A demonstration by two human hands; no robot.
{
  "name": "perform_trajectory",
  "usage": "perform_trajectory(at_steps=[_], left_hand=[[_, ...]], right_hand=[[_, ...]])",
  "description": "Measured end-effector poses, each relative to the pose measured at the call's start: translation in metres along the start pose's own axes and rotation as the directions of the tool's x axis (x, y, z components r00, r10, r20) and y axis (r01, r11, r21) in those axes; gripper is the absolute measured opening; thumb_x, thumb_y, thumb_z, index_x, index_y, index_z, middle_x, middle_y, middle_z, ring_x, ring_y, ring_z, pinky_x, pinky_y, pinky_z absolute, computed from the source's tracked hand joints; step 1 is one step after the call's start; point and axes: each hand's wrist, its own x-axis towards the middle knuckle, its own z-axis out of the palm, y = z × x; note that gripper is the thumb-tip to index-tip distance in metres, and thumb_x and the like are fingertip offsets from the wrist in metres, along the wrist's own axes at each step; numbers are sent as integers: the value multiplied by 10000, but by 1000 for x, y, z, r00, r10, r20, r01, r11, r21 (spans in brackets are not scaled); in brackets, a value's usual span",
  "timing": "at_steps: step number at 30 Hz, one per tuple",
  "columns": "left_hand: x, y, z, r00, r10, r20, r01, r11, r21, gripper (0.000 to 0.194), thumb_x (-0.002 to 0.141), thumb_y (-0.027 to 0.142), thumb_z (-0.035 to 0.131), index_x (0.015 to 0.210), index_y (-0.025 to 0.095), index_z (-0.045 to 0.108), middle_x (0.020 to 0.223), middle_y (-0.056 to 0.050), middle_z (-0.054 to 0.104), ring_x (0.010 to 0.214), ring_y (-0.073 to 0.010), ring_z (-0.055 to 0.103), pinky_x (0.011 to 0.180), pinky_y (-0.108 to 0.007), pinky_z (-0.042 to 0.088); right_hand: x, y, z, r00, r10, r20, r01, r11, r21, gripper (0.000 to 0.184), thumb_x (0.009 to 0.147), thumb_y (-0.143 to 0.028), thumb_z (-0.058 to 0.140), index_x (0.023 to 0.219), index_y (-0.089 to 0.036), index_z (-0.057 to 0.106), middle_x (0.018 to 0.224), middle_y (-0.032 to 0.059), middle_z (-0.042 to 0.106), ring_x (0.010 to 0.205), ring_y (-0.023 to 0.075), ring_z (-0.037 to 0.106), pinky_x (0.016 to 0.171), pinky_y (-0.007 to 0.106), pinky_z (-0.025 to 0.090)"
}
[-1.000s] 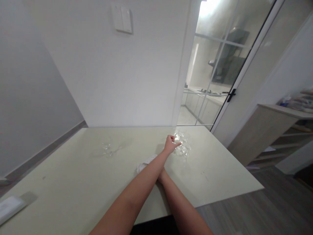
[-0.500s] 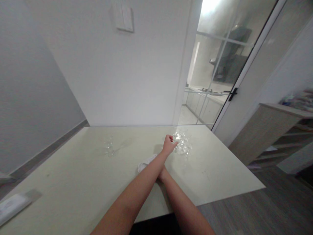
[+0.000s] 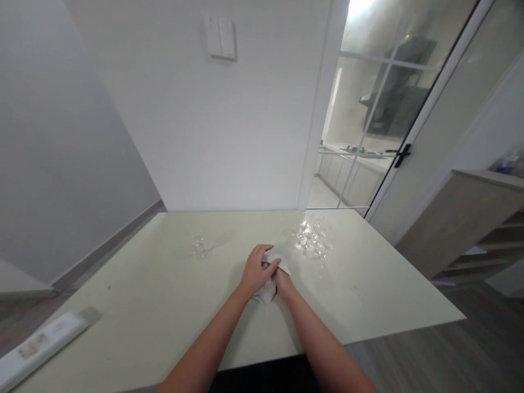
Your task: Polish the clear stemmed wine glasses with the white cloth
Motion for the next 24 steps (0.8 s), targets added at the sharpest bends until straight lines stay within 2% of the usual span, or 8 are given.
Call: perform_trajectory(at_steps=[6, 13, 16, 18, 20, 22, 23, 24], left_hand=[[-20, -16, -9, 986, -104, 133, 124, 981, -150, 163, 810, 345, 598, 924, 259, 678, 932, -27, 686, 888, -198, 622, 835, -325, 469], [-25, -11, -7, 959, -75, 273, 181, 905, -384, 289, 760, 411, 659, 953, 202, 706, 931, -62, 688, 866, -209, 616, 795, -325, 482], [-26, -17, -7, 921, -58, 385, 249, 847, -469, 337, 787, 455, 624, 875, 144, 718, 858, -84, 690, 785, -196, 618, 708, -300, 482], [-25, -22, -7, 911, -77, 406, 293, 812, -505, 382, 800, 480, 597, 845, 117, 708, 805, -93, 685, 724, -183, 612, 631, -276, 474], [-24, -27, -7, 940, -151, 307, 298, 803, -516, 379, 812, 477, 579, 868, 116, 682, 765, -81, 667, 679, -164, 600, 583, -255, 464], [-21, -30, -11, 964, -263, 35, 248, 844, -475, 328, 812, 448, 586, 898, 137, 641, 737, -45, 627, 650, -138, 576, 563, -233, 451], [-19, -32, -15, 942, -299, -151, 211, 880, -426, 299, 805, 429, 599, 910, 149, 617, 749, -30, 603, 655, -130, 564, 565, -224, 445], [-17, -35, -21, 890, -304, -339, 175, 916, -360, 282, 795, 407, 615, 929, 159, 592, 784, -24, 583, 680, -126, 556, 577, -221, 443]], right_hand=[[3, -1, 5, 995, 95, -32, -86, 975, 207, 278, 725, -369, 545, 898, -194, 675, 974, 43, 713, 1004, 217, 623, 951, 365, 445], [-1, -20, 5, 979, 201, 22, -195, 915, 353, 373, 732, -547, 540, 817, -208, 670, 886, 51, 728, 955, 250, 641, 823, 355, 514], [-4, -21, 3, 945, 305, 122, -328, 859, 394, 464, 715, -636, 529, 774, -197, 668, 808, 64, 727, 936, 269, 645, 807, 371, 521], [-5, -21, 2, 919, 338, 203, -393, 826, 405, 525, 708, -686, 502, 749, -191, 668, 765, 74, 723, 925, 281, 649, 808, 386, 522], [-6, -20, 1, 914, 328, 237, -402, 811, 425, 554, 716, -704, 476, 786, -193, 679, 778, 72, 726, 935, 279, 649, 834, 397, 514], [-6, -19, -1, 921, 320, 224, -388, 809, 441, 556, 733, -699, 463, 866, -207, 685, 836, 64, 734, 972, 267, 644, 874, 402, 497], [-6, -19, -2, 923, 325, 206, -384, 812, 440, 554, 739, -697, 457, 901, -217, 685, 868, 61, 736, 994, 260, 640, 893, 403, 487], [-6, -18, -3, 923, 337, 184, -384, 815, 434, 557, 743, -700, 451, 920, -226, 683, 893, 60, 737, 1016, 255, 634, 911, 405, 477]])
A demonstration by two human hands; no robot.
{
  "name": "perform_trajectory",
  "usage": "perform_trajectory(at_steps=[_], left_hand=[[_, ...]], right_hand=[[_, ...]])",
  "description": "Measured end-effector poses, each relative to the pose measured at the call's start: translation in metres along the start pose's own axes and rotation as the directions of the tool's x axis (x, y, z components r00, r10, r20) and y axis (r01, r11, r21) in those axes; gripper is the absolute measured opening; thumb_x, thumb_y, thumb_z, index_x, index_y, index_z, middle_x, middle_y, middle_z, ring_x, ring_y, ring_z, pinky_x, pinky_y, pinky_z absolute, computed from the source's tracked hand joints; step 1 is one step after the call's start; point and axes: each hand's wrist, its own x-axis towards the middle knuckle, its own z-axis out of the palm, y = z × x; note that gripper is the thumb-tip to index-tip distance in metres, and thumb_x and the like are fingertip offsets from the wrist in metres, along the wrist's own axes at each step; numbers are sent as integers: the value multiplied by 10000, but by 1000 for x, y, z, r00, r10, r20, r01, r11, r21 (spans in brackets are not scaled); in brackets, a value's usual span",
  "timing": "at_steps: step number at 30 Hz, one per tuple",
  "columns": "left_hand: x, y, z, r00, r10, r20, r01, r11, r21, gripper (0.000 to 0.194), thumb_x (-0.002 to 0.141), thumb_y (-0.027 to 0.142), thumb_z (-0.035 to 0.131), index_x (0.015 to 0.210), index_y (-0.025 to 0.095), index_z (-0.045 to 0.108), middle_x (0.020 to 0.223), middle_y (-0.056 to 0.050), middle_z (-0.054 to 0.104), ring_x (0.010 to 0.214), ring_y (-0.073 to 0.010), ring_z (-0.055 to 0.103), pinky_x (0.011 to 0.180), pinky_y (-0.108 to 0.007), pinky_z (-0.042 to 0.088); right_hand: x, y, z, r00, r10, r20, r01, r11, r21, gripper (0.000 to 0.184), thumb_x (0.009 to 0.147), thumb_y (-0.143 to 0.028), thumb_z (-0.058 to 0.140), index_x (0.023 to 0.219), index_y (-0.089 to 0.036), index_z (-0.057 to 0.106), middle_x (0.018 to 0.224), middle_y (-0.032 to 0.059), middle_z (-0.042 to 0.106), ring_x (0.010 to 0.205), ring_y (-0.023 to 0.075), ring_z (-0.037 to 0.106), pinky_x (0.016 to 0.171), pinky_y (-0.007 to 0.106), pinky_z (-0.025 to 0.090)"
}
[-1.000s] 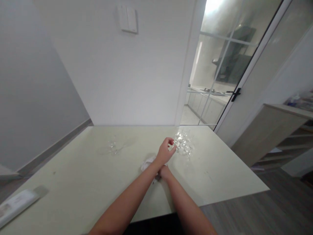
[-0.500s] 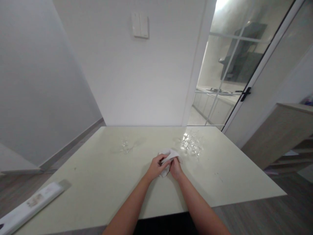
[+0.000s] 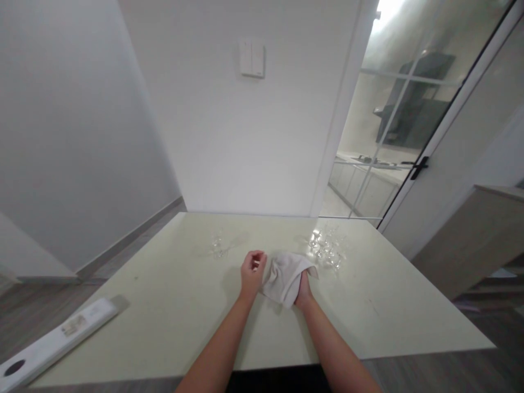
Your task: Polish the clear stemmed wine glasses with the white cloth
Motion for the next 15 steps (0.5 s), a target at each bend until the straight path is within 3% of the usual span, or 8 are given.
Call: perform_trajectory(at_steps=[1, 3, 5, 6, 11, 15], left_hand=[[5, 0, -5, 982, 71, -172, -61, 996, 62, 287, 781, 384, 635, 956, 167, 568, 840, -26, 567, 719, -127, 552, 600, -223, 444], [17, 0, -18, 878, 205, -433, -140, 974, 177, 390, 738, 341, 685, 1051, 179, 516, 991, -50, 533, 834, -142, 548, 677, -246, 451], [29, -5, -34, 774, 261, -577, -140, 959, 246, 562, 695, 315, 727, 1166, 193, 446, 1131, -80, 484, 963, -169, 531, 765, -283, 452], [35, -10, -41, 745, 256, -616, -117, 959, 258, 637, 678, 310, 742, 1210, 201, 409, 1183, -93, 461, 1024, -184, 515, 806, -304, 448], [60, -48, -67, 747, 27, -665, 89, 986, 139, 841, 596, 287, 804, 1280, 224, 319, 1320, -133, 375, 1224, -252, 418, 988, -422, 385], [76, -66, -72, 786, -23, -617, 88, 993, 76, 782, 618, 282, 788, 1261, 233, 345, 1246, -124, 458, 1197, -237, 476, 1009, -423, 377]], right_hand=[[0, 0, -1, 1000, 1, -24, -1, 1000, -10, 562, 743, -706, 443, 926, -233, 684, 912, 60, 737, 1036, 251, 628, 927, 407, 467], [-1, 0, -2, 999, 4, -49, -6, 999, -34, 579, 741, -721, 427, 933, -240, 685, 943, 64, 735, 1068, 247, 616, 956, 413, 446], [-1, 0, -3, 999, 6, -37, -8, 998, -66, 588, 741, -725, 416, 938, -241, 686, 965, 69, 733, 1082, 246, 609, 973, 418, 431], [-1, 0, -3, 1000, 4, -25, -6, 996, -86, 589, 741, -723, 413, 937, -240, 686, 972, 71, 731, 1085, 246, 607, 978, 419, 426], [-2, -1, 0, 999, -37, -8, 36, 989, -142, 573, 737, -707, 421, 916, -234, 690, 973, 80, 729, 1084, 256, 605, 981, 434, 419], [-3, -2, 0, 1000, -27, 8, 28, 988, -154, 590, 716, -733, 419, 899, -242, 689, 962, 79, 728, 1091, 269, 594, 971, 454, 421]])
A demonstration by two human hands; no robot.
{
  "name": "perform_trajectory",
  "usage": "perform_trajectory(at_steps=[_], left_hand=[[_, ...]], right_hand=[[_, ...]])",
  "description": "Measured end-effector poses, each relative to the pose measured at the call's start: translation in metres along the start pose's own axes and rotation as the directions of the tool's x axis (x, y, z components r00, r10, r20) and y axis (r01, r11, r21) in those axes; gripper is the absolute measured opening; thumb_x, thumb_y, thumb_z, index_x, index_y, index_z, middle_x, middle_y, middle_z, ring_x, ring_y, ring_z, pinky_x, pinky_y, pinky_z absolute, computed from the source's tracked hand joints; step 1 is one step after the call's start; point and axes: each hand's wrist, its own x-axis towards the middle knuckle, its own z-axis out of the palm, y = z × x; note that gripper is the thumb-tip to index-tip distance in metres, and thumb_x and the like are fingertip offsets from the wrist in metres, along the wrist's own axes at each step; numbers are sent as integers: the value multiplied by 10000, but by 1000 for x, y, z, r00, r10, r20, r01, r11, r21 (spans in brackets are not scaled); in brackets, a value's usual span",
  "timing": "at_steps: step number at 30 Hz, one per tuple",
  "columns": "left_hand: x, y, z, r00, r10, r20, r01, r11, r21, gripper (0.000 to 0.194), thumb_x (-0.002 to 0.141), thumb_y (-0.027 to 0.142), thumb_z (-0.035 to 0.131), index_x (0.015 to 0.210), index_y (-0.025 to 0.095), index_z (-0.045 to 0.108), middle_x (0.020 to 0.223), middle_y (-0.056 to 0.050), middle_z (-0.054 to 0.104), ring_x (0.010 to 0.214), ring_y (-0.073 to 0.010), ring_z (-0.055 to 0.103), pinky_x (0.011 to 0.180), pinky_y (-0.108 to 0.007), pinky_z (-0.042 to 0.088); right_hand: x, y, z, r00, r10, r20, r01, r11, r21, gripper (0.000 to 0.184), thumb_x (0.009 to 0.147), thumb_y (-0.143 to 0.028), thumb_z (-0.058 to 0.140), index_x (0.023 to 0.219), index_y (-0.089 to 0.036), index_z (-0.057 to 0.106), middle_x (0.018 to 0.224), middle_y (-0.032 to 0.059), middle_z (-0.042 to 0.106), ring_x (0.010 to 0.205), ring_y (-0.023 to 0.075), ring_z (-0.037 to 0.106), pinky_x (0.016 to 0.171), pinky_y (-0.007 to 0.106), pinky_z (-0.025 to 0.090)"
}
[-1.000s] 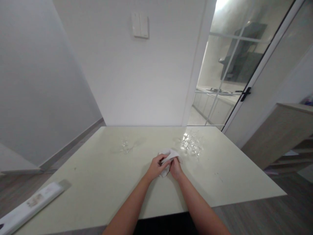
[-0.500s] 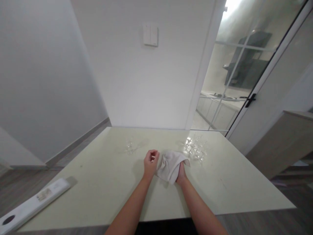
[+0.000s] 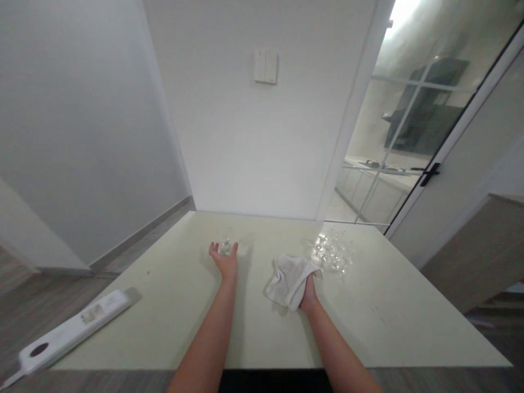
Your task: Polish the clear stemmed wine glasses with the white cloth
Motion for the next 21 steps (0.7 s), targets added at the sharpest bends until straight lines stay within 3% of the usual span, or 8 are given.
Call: perform_trajectory(at_steps=[5, 7, 8, 10, 12, 14, 18, 21], left_hand=[[5, 25, 6, 982, 90, 165, -102, 992, 69, 489, 754, 340, 656, 1181, 187, 473, 813, -14, 592, 780, -156, 604, 808, -320, 478], [-7, 44, 4, 904, 223, 366, -288, 948, 135, 499, 779, 372, 631, 1223, 192, 489, 790, -9, 609, 738, -155, 600, 773, -294, 473], [-17, 54, 2, 805, 265, 530, -401, 902, 158, 490, 792, 374, 620, 1236, 206, 500, 801, -10, 627, 736, -156, 605, 766, -288, 468], [-43, 72, -3, 500, 259, 826, -633, 761, 145, 465, 809, 350, 609, 1253, 246, 519, 828, -16, 664, 748, -162, 619, 756, -278, 454], [-69, 84, -7, 238, 184, 954, -807, 585, 89, 485, 778, 321, 649, 1247, 264, 539, 864, -37, 688, 752, -186, 628, 731, -292, 440], [-89, 91, -9, 113, 121, 986, -889, 456, 46, 487, 768, 254, 648, 1244, 254, 545, 856, -58, 692, 765, -206, 632, 727, -309, 433], [-100, 91, -13, 60, 263, 963, -890, 451, -68, 471, 761, 253, 649, 1222, 251, 554, 990, -84, 669, 954, -247, 594, 849, -378, 418], [-96, 83, -17, 194, 437, 878, -785, 606, -128, 375, 798, 312, 611, 1163, 232, 573, 1112, -94, 618, 1063, -244, 541, 936, -401, 394]], right_hand=[[-2, -2, 1, 1000, 16, 8, -16, 1000, -8, 635, 704, -772, 391, 879, -240, 690, 951, 94, 723, 1107, 289, 577, 944, 473, 432], [-2, -3, 2, 1000, 19, 18, -19, 999, -28, 642, 704, -777, 387, 856, -231, 691, 925, 102, 725, 1093, 294, 585, 926, 472, 441], [-2, -3, 3, 999, 25, 20, -24, 999, -36, 650, 702, -781, 384, 841, -225, 691, 906, 107, 726, 1080, 296, 591, 914, 471, 448], [-2, -2, 4, 1000, 18, 4, -17, 998, -57, 644, 707, -775, 393, 821, -213, 688, 871, 108, 727, 1044, 298, 607, 888, 462, 462], [-2, 0, 3, 998, -49, -45, 43, 991, -123, 543, 706, -698, 502, 848, -206, 681, 868, 89, 726, 996, 286, 624, 870, 437, 471], [-2, 2, 2, 979, -159, -128, 130, 969, -211, 412, 650, -530, 675, 905, -207, 665, 888, 55, 723, 935, 261, 637, 852, 401, 479], [-1, 6, -1, 932, -283, -226, 228, 943, -241, 432, 544, -298, 793, 934, -200, 637, 940, 29, 714, 870, 232, 648, 810, 349, 501], [1, 5, -1, 922, -235, -308, 203, 970, -133, 412, 591, -333, 765, 955, -198, 628, 907, 26, 718, 827, 229, 661, 769, 349, 525]])
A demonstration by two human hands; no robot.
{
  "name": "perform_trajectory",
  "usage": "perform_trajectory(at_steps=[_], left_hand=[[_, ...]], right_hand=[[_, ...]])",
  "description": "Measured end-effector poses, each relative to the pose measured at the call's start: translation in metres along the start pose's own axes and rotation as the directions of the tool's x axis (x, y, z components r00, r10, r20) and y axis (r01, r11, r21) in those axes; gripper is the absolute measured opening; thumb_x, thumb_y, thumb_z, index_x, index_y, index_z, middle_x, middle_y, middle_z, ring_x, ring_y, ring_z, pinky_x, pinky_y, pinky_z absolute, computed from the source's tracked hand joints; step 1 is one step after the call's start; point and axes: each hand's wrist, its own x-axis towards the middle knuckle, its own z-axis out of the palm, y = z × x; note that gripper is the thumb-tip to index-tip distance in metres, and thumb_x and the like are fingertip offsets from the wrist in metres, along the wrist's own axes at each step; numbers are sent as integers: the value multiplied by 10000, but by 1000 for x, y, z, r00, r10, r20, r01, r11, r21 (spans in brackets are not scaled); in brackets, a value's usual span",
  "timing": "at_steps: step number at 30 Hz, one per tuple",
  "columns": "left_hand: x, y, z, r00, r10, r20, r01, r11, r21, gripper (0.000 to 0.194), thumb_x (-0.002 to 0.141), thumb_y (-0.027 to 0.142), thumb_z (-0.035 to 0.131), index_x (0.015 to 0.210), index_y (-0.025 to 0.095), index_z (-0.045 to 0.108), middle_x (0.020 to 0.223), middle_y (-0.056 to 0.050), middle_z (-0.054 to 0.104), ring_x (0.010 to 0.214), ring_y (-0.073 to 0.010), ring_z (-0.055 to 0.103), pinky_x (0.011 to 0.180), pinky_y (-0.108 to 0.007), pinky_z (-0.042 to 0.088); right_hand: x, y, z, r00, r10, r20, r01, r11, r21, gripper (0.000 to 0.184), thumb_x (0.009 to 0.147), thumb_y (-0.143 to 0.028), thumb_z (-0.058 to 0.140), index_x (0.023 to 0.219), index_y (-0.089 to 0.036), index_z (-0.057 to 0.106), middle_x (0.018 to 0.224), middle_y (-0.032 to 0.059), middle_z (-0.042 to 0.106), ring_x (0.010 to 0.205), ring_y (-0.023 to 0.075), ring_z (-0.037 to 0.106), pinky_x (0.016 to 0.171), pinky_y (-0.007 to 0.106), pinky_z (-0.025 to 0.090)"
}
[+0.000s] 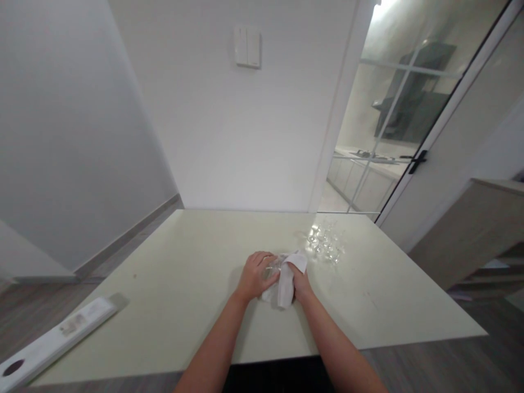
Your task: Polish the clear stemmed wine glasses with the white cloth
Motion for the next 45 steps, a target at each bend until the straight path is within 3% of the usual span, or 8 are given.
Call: perform_trajectory(at_steps=[6, 13, 15, 21, 28, 34, 38, 45], left_hand=[[-10, -16, 7, 964, -261, -46, 236, 923, -304, 190, 864, 364, 489, 840, 198, 580, 778, -36, 576, 698, -161, 532, 675, -275, 430], [-11, -35, 18, 794, -607, 31, 524, 657, -542, 445, 892, 497, 325, 609, 190, 481, 553, 16, 447, 542, -141, 436, 527, -245, 348], [-10, -35, 17, 791, -607, 73, 540, 639, -548, 454, 890, 512, 317, 636, 187, 508, 568, 9, 474, 542, -144, 452, 525, -246, 357], [-11, -19, 9, 921, -388, -43, 321, 816, -481, 250, 876, 417, 450, 825, 186, 533, 738, 2, 531, 689, -137, 498, 648, -239, 387], [-13, -25, 17, 860, -505, -74, 382, 734, -562, 404, 935, 434, 286, 631, 204, 418, 598, 21, 403, 575, -135, 400, 573, -255, 343], [-10, -36, 20, 713, -695, -92, 473, 574, -668, 413, 897, 473, 312, 582, 218, 389, 535, 25, 386, 500, -135, 362, 483, -252, 308], [-11, -36, 22, 762, -648, -23, 476, 583, -659, 431, 888, 491, 338, 565, 212, 400, 525, 25, 400, 488, -128, 363, 470, -253, 303], [-12, -27, 22, 814, -580, 43, 457, 592, -664, 443, 891, 520, 334, 583, 208, 395, 528, 29, 390, 481, -121, 349, 469, -251, 306]], right_hand=[[5, 1, 1, 985, 166, -37, -166, 986, -2, 417, 700, -517, 640, 929, -169, 654, 898, 70, 727, 875, 261, 669, 831, 407, 525], [-6, -2, -5, 949, -147, 279, 236, 919, -317, 406, 471, -302, 841, 846, -253, 694, 934, 30, 721, 996, 289, 618, 1042, 454, 366], [-7, -4, -6, 934, -182, 308, 281, 905, -318, 350, 495, -299, 834, 818, -268, 700, 941, 32, 721, 1012, 295, 607, 1070, 458, 328], [-3, 5, -6, 986, -108, 124, 138, 954, -265, 434, 590, -354, 786, 979, -204, 666, 1059, 66, 695, 1053, 292, 596, 1024, 484, 375], [5, 8, -6, 996, 21, -92, -42, 972, -230, 338, 716, -472, 664, 916, -203, 703, 985, 45, 719, 1091, 248, 593, 1061, 418, 343], [1, 4, -7, 996, -33, 81, 50, 974, -219, 270, 617, -317, 770, 857, -209, 709, 935, 53, 725, 1080, 261, 597, 1029, 444, 380], [-8, 0, -5, 939, -13, 343, 98, 968, -230, 318, 568, -236, 796, 867, -207, 694, 898, 58, 725, 1063, 280, 605, 1002, 469, 406], [-7, -3, -10, 898, -75, 434, 229, 921, -315, 325, 573, -283, 797, 873, -208, 700, 914, 47, 723, 1034, 282, 609, 1015, 456, 392]])
